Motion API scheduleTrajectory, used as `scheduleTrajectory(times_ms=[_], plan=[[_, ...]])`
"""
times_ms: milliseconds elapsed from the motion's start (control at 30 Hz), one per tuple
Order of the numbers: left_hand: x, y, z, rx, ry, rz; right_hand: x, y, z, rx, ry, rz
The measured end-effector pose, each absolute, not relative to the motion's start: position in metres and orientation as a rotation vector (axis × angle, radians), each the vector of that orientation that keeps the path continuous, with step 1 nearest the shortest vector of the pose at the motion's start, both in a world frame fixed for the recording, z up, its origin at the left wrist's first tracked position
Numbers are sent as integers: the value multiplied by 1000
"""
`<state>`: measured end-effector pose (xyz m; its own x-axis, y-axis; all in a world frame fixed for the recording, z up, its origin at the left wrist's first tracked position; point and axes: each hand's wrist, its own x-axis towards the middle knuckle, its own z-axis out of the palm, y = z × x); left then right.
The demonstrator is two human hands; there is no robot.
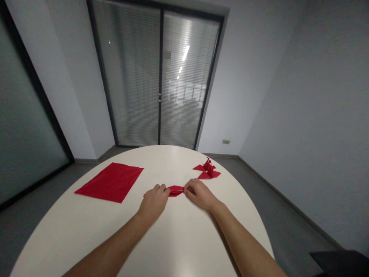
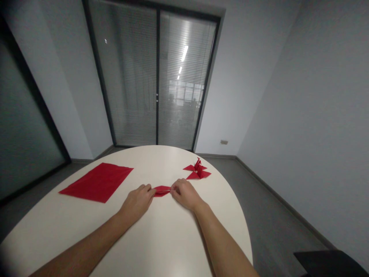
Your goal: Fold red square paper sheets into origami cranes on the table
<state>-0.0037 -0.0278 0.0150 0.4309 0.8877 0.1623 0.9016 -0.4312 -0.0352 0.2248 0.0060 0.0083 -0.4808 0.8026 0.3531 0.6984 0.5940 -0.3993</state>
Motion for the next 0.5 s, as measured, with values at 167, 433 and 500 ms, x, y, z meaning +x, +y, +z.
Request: scheduleTrajectory(times_ms=[167,433,500], plan=[[-9,-24,11,-2598,-1586,-271,225,6,9,-1208,-2304,277],[-12,-21,9,-2664,-1582,-415,223,5,9,-1077,-2342,261],[-12,-21,8,-2688,-1567,-442,223,5,8,-1128,-2317,307]])
